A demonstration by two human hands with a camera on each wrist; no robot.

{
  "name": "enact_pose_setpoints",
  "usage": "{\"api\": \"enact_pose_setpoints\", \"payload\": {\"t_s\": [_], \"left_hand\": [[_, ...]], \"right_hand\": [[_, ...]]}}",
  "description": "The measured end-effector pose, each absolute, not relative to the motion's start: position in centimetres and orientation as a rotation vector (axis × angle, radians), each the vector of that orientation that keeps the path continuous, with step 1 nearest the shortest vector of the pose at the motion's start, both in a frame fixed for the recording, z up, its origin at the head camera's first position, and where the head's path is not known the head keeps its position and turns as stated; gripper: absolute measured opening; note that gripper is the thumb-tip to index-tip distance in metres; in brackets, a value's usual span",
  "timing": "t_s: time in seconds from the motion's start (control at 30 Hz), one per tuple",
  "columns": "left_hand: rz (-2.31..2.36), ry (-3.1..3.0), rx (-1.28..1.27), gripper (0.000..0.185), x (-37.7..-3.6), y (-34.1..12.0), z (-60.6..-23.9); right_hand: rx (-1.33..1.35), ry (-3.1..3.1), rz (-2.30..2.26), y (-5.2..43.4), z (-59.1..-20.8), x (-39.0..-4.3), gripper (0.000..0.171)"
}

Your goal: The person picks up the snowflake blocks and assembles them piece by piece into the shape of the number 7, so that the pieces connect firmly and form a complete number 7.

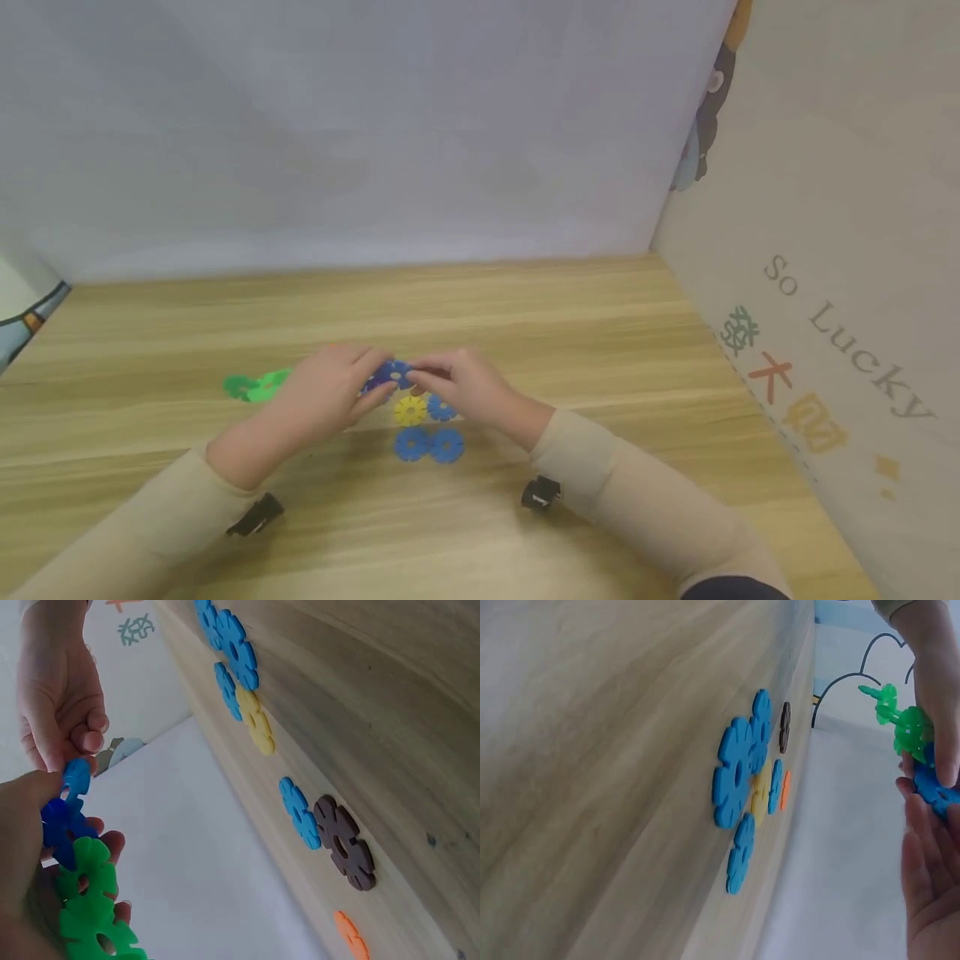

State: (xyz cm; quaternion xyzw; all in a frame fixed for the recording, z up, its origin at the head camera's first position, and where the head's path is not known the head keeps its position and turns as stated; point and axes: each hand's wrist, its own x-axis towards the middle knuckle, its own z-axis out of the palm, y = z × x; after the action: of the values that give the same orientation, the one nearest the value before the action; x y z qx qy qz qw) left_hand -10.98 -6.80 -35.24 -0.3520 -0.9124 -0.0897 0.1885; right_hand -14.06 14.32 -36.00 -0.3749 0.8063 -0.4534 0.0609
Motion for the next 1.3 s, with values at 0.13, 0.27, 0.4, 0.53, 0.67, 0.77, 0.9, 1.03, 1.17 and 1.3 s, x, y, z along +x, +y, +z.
{"api": "enact_pose_setpoints", "payload": {"t_s": [0.13, 0.27, 0.4, 0.53, 0.67, 0.77, 0.9, 1.03, 1.17, 1.3], "left_hand": [[-0.223, -2.572, -0.96, 0.021, -11.0, -7.3, -35.5], [-0.248, -2.67, -0.872, 0.024, -10.8, -7.9, -35.3], [-0.318, -2.768, -0.786, 0.03, -10.5, -8.1, -34.7], [-0.404, -2.819, -0.763, 0.035, -10.4, -8.0, -34.5], [-0.454, -2.861, -0.781, 0.038, -10.5, -8.1, -34.6], [-0.543, -2.884, -0.778, 0.027, -10.8, -8.3, -34.2], [-0.619, -2.904, -0.763, 0.018, -10.9, -8.6, -33.6], [-0.538, -2.907, -0.752, 0.024, -10.8, -8.7, -33.5], [-0.468, -2.907, -0.757, 0.027, -10.8, -8.5, -33.6], [-0.424, -2.927, -0.745, 0.027, -10.8, -8.1, -33.6]], "right_hand": [[-1.085, 2.52, -1.084, 14.6, -36.3, -14.8, 0.022], [-1.025, 2.599, -0.693, 15.0, -37.4, -15.6, 0.034], [-1.026, 2.655, -0.397, 14.9, -38.5, -15.9, 0.046], [-1.011, 2.681, -0.27, 15.0, -39.1, -15.7, 0.049], [-0.983, 2.665, -0.251, 15.2, -39.7, -15.5, 0.047], [-0.954, 2.657, -0.292, 15.2, -39.8, -15.5, 0.045], [-0.921, 2.628, -0.39, 15.1, -39.5, -16.0, 0.038], [-0.916, 2.572, -0.622, 15.2, -39.2, -16.6, 0.024], [-0.954, 2.505, -0.924, 15.7, -38.1, -16.6, 0.011], [-0.938, 2.418, -1.155, 16.0, -36.5, -16.4, 0.011]]}}
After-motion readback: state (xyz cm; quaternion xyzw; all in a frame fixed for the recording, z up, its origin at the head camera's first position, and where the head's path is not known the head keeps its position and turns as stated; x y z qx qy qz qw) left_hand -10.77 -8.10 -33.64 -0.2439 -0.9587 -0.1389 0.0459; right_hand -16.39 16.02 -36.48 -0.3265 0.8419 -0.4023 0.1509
